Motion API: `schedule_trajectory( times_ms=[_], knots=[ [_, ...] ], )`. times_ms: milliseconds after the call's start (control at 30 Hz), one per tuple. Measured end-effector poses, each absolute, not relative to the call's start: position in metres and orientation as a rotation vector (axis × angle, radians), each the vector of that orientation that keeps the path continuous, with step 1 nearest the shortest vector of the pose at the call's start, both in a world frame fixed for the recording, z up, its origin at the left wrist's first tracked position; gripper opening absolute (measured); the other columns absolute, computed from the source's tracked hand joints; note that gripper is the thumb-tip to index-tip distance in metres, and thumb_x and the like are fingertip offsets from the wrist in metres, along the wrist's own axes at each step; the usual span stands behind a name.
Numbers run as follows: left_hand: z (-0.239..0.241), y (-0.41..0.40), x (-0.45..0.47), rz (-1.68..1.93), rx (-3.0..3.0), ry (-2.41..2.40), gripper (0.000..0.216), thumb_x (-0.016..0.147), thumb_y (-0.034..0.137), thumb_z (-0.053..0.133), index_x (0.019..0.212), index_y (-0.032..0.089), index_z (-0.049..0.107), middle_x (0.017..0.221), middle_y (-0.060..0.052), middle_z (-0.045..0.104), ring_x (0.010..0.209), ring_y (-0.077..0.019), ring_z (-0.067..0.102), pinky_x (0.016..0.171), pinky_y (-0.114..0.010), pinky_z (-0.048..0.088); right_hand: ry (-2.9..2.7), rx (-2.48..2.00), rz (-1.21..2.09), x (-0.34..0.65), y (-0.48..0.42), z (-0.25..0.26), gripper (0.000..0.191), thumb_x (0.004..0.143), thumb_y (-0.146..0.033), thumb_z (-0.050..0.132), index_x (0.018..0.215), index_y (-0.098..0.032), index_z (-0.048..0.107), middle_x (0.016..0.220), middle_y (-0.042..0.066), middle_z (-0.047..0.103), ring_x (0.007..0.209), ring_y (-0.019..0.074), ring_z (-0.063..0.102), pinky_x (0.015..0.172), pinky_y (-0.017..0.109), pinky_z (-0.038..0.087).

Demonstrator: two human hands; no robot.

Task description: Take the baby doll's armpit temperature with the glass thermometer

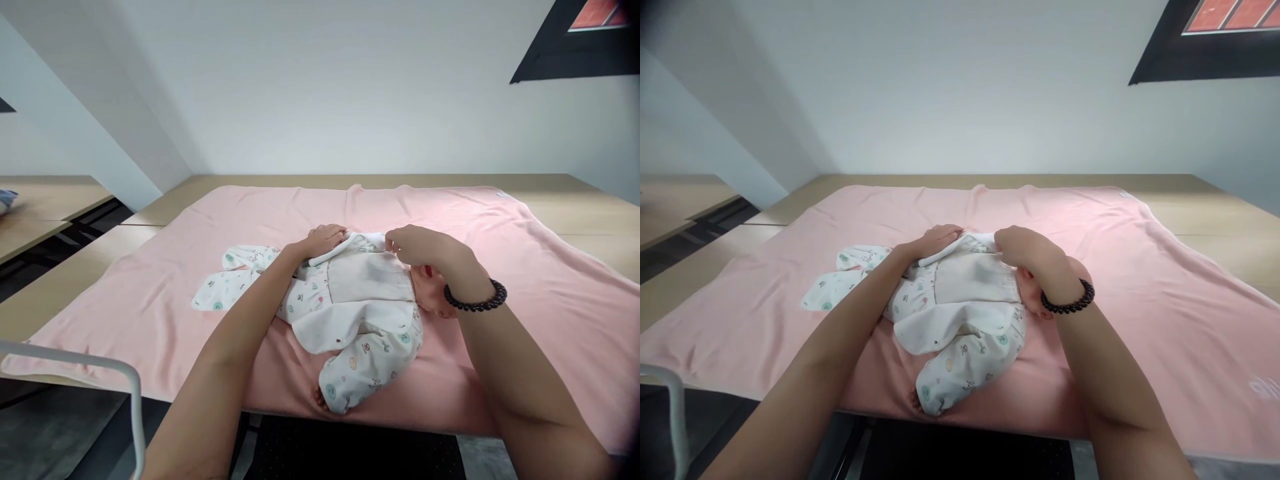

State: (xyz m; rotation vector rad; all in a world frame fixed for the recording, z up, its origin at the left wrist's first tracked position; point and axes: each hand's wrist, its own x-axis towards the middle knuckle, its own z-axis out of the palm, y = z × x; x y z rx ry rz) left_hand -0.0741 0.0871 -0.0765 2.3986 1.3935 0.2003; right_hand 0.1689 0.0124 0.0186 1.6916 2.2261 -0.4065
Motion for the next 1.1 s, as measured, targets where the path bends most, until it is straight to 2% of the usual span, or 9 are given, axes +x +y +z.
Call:
schedule_trajectory(
  times_ms=[133, 267, 400, 533, 633, 767, 867, 967, 1100],
  knots=[
    [-0.082, 0.092, -0.079, 0.129, 2.479, 1.392, 0.044, 0.102, 0.039, 0.027, 0.13, 0.027, 0.059, 0.156, -0.005, 0.046, 0.143, -0.0287, 0.036, 0.115, -0.054, 0.031, 2.142, 1.719, -0.45, 0.163, 0.001, 0.032, 0.03, 0.086, -0.013, 0.059, 0.116, -0.013, 0.066, 0.067, 0.008, 0.063, 0.049, 0.021, 0.058, 0.053, 0.031, 0.042],
    [-0.078, 0.091, -0.084, 0.076, 2.508, 1.402, 0.034, 0.098, 0.031, 0.034, 0.106, 0.023, 0.067, 0.129, -0.012, 0.062, 0.127, -0.0304, 0.048, 0.103, -0.052, 0.039, 2.134, 1.703, -0.513, 0.162, -0.002, 0.034, 0.032, 0.085, -0.016, 0.061, 0.116, -0.016, 0.066, 0.064, 0.006, 0.06, 0.051, 0.021, 0.056, 0.054, 0.032, 0.043],
    [-0.071, 0.09, -0.086, 0.075, 2.456, 1.406, 0.028, 0.093, 0.027, 0.04, 0.095, 0.021, 0.067, 0.107, -0.009, 0.068, 0.108, -0.0264, 0.059, 0.095, -0.043, 0.044, 2.144, 1.687, -0.567, 0.168, 0.004, 0.024, 0.023, 0.089, -0.018, 0.053, 0.108, -0.018, 0.065, 0.067, 0.005, 0.059, 0.049, 0.0175, 0.052, 0.053, 0.031, 0.041],
    [-0.071, 0.091, -0.088, 0.124, 2.338, 1.427, 0.037, 0.096, 0.031, 0.032, 0.091, 0.019, 0.067, 0.103, -0.008, 0.071, 0.093, -0.0211, 0.063, 0.085, -0.033, 0.048, 2.192, 1.674, -0.547, 0.172, 0.01, 0.014, 0.021, 0.093, -0.017, 0.044, 0.102, -0.018, 0.063, 0.076, 0.006, 0.062, 0.052, 0.0144, 0.049, 0.056, 0.029, 0.04],
    [-0.074, 0.093, -0.089, 0.176, 2.262, 1.429, 0.039, 0.097, 0.033, 0.031, 0.087, 0.019, 0.066, 0.103, -0.008, 0.072, 0.09, -0.0189, 0.065, 0.079, -0.028, 0.049, 2.254, 1.654, -0.477, 0.171, 0.012, 0.013, 0.025, 0.089, -0.011, 0.046, 0.108, -0.017, 0.061, 0.083, 0.007, 0.063, 0.055, 0.0142, 0.049, 0.057, 0.029, 0.039],
    [-0.077, 0.092, -0.089, 0.252, 2.171, 1.447, 0.044, 0.098, 0.038, 0.03, 0.083, 0.02, 0.066, 0.099, -0.007, 0.072, 0.086, -0.0182, 0.065, 0.074, -0.027, 0.049, 2.299, 1.683, -0.35, 0.17, 0.012, 0.015, 0.04, 0.088, -0.006, 0.042, 0.123, -0.017, 0.059, 0.099, 0.011, 0.062, 0.057, 0.0147, 0.049, 0.054, 0.029, 0.036],
    [-0.076, 0.09, -0.087, 0.291, 2.124, 1.458, 0.044, 0.098, 0.04, 0.031, 0.079, 0.02, 0.065, 0.095, -0.007, 0.072, 0.081, -0.0178, 0.064, 0.071, -0.027, 0.049, 2.349, 1.638, -0.353, 0.17, 0.014, 0.013, 0.039, 0.089, -0.007, 0.042, 0.12, -0.022, 0.061, 0.115, 0.012, 0.058, 0.063, 0.0144, 0.051, 0.055, 0.028, 0.037],
    [-0.076, 0.088, -0.086, 0.32, 2.105, 1.466, 0.041, 0.097, 0.039, 0.033, 0.076, 0.02, 0.062, 0.09, -0.007, 0.071, 0.078, -0.0179, 0.062, 0.07, -0.028, 0.048, 2.365, 1.579, -0.431, 0.172, 0.016, 0.009, 0.032, 0.091, -0.012, 0.045, 0.114, -0.024, 0.064, 0.106, 0.009, 0.061, 0.065, 0.0153, 0.053, 0.056, 0.027, 0.039],
    [-0.077, 0.088, -0.086, 0.339, 2.102, 1.45, 0.04, 0.097, 0.04, 0.034, 0.075, 0.02, 0.061, 0.09, -0.007, 0.07, 0.081, -0.0183, 0.062, 0.073, -0.029, 0.048, 2.378, 1.559, -0.451, 0.171, 0.018, 0.006, 0.018, 0.09, -0.012, 0.047, 0.095, -0.017, 0.064, 0.082, 0.007, 0.06, 0.06, 0.015, 0.051, 0.056, 0.026, 0.036]
  ],
)
